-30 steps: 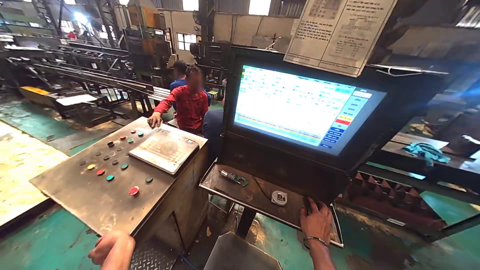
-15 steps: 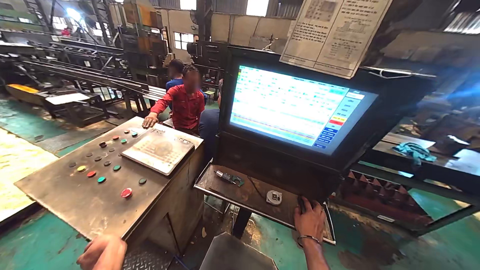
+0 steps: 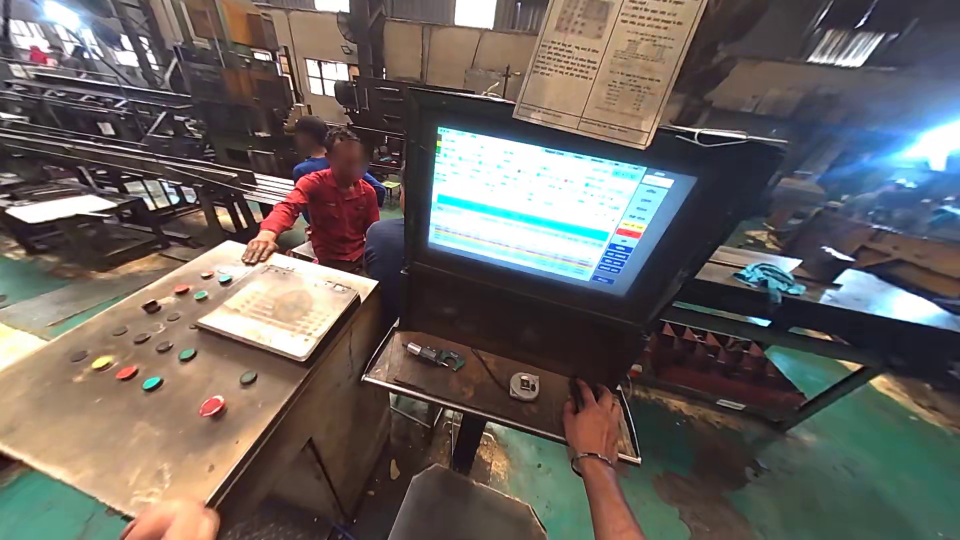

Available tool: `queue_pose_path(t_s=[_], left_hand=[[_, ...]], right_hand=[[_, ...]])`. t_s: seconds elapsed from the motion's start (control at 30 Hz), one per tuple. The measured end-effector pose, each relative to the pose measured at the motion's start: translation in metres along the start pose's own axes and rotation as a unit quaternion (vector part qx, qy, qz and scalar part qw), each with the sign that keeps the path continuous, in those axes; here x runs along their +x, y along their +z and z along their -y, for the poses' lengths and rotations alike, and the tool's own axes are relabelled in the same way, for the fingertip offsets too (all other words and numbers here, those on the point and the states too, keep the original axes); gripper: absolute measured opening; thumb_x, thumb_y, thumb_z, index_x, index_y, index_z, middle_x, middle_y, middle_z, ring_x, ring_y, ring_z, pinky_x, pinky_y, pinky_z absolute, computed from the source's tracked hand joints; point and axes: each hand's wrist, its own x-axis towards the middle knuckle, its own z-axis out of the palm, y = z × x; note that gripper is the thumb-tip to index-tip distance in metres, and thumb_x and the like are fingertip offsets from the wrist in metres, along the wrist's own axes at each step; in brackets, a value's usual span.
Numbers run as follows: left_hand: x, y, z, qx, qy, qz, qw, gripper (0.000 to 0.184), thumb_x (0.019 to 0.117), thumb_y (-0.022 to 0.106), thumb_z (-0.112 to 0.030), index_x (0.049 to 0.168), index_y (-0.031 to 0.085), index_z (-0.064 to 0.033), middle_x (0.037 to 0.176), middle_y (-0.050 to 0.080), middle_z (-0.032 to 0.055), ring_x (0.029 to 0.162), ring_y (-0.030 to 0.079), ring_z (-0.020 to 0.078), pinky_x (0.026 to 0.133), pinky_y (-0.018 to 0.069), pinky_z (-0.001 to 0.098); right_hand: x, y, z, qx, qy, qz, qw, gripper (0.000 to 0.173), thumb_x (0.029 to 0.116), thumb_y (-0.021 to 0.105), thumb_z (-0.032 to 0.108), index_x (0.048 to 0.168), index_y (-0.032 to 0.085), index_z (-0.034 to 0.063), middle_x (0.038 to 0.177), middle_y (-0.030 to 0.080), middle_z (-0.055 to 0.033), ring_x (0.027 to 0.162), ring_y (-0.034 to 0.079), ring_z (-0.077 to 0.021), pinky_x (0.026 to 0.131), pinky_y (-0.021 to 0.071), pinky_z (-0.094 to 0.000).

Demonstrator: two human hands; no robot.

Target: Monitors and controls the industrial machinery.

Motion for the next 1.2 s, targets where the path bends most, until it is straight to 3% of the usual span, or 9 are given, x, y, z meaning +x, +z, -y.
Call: queue_pose_path(t_s=[0.03,0.1,0.27,0.43,0.73,0.93,1.07,1.13,1.2], left_hand=[[-0.009,-0.015,-0.003,-0.01,0.002,0.049,0.999,0.046,0.1004,0.05,-0.044,0.124,0.068,-0.0086,0.124,0.069,0.0159,0.123,0.064,0.0302,0.1,0.0533,0.0506],[-0.015,-0.023,-0.006,-0.027,-0.006,0.065,0.998,0.046,0.1013,0.05,-0.043,0.126,0.067,-0.0084,0.126,0.068,0.0166,0.124,0.062,0.0307,0.101,0.0522,0.0511],[-0.018,-0.02,-0.015,-0.082,-0.05,0.021,0.995,0.04,0.1,0.05,-0.038,0.115,0.069,-0.0064,0.116,0.072,0.0141,0.11,0.069,0.0281,0.09,0.0573,0.0452],[-0.01,-0.011,-0.006,-0.042,-0.063,0.024,0.997,0.049,0.1021,0.046,-0.039,0.127,0.062,-0.001,0.134,0.06,0.0236,0.131,0.056,0.0355,0.104,0.0487,0.054],[-0.017,-0.019,-0.016,-0.1,-0.104,0.017,0.989,0.045,0.1017,0.051,-0.035,0.128,0.063,-0.0017,0.138,0.059,0.024,0.134,0.054,0.0364,0.105,0.0482,0.054],[-0.015,-0.018,-0.018,-0.066,-0.103,0.008,0.992,0.041,0.1011,0.046,-0.032,0.123,0.064,-0.0021,0.132,0.062,0.0219,0.129,0.058,0.035,0.1,0.05,0.0547],[-0.028,-0.039,-0.027,-0.077,-0.097,0.045,0.991,0.039,0.104,0.047,-0.03,0.122,0.068,-0.0033,0.132,0.064,0.0221,0.13,0.058,0.0357,0.103,0.0496,0.0546],[-0.035,-0.037,-0.029,-0.094,-0.096,0.072,0.988,0.039,0.1039,0.048,-0.03,0.126,0.063,-0.0018,0.131,0.064,0.0191,0.127,0.06,0.0308,0.102,0.0521,0.0456],[-0.031,-0.028,-0.022,-0.204,-0.109,0.042,0.972,0.036,0.1028,0.053,-0.028,0.124,0.063,0.0,0.12,0.065,0.0202,0.115,0.063,0.0323,0.093,0.0552,0.0475]], right_hand=[[0.0,-0.001,0.001,0.002,0.002,0.004,1.0,0.045,0.0887,0.07,0.034,0.133,0.07,0.0267,0.148,0.054,-0.017,0.13,0.055,-0.0423,0.101,0.0505,-0.0558],[0.0,-0.001,0.001,0.001,0.005,0.0,1.0,0.045,0.0884,0.069,0.034,0.133,0.07,0.0278,0.147,0.055,-0.0166,0.13,0.055,-0.0419,0.101,0.0507,-0.0548],[-0.002,0.0,-0.002,0.0,-0.001,-0.005,1.0,0.049,0.0881,0.07,0.034,0.136,0.068,0.0274,0.147,0.055,-0.018,0.128,0.056,-0.0425,0.1,0.0505,-0.0558],[-0.002,0.001,0.0,0.014,-0.01,-0.005,1.0,0.048,0.0879,0.072,0.03,0.135,0.068,0.0245,0.147,0.054,-0.0219,0.126,0.057,-0.0462,0.099,0.0502,-0.059],[-0.003,0.005,-0.002,0.015,-0.022,-0.02,0.999,0.046,0.0897,0.07,0.033,0.135,0.069,0.0242,0.146,0.055,-0.0223,0.125,0.057,-0.0471,0.099,0.05,-0.0602],[-0.002,0.007,-0.003,0.018,-0.026,-0.034,0.999,0.053,0.0881,0.071,0.039,0.137,0.067,0.021,0.147,0.054,-0.0237,0.127,0.056,-0.0493,0.1,0.0489,-0.0612],[-0.008,0.005,-0.007,0.047,-0.049,-0.079,0.995,0.059,0.0887,0.065,0.048,0.137,0.065,0.0139,0.148,0.053,-0.0247,0.137,0.046,-0.0522,0.108,0.0418,-0.065],[-0.016,-0.004,-0.008,0.053,-0.074,-0.116,0.989,0.063,0.093,0.059,0.051,0.141,0.061,0.0096,0.152,0.049,-0.0264,0.141,0.043,-0.0514,0.115,0.0359,-0.0646],[-0.022,0.012,0.002,0.051,-0.056,-0.155,0.985,0.066,0.0976,0.055,0.054,0.149,0.054,0.0121,0.157,0.046,-0.0175,0.148,0.04,-0.0359,0.123,0.0305,-0.0519]])
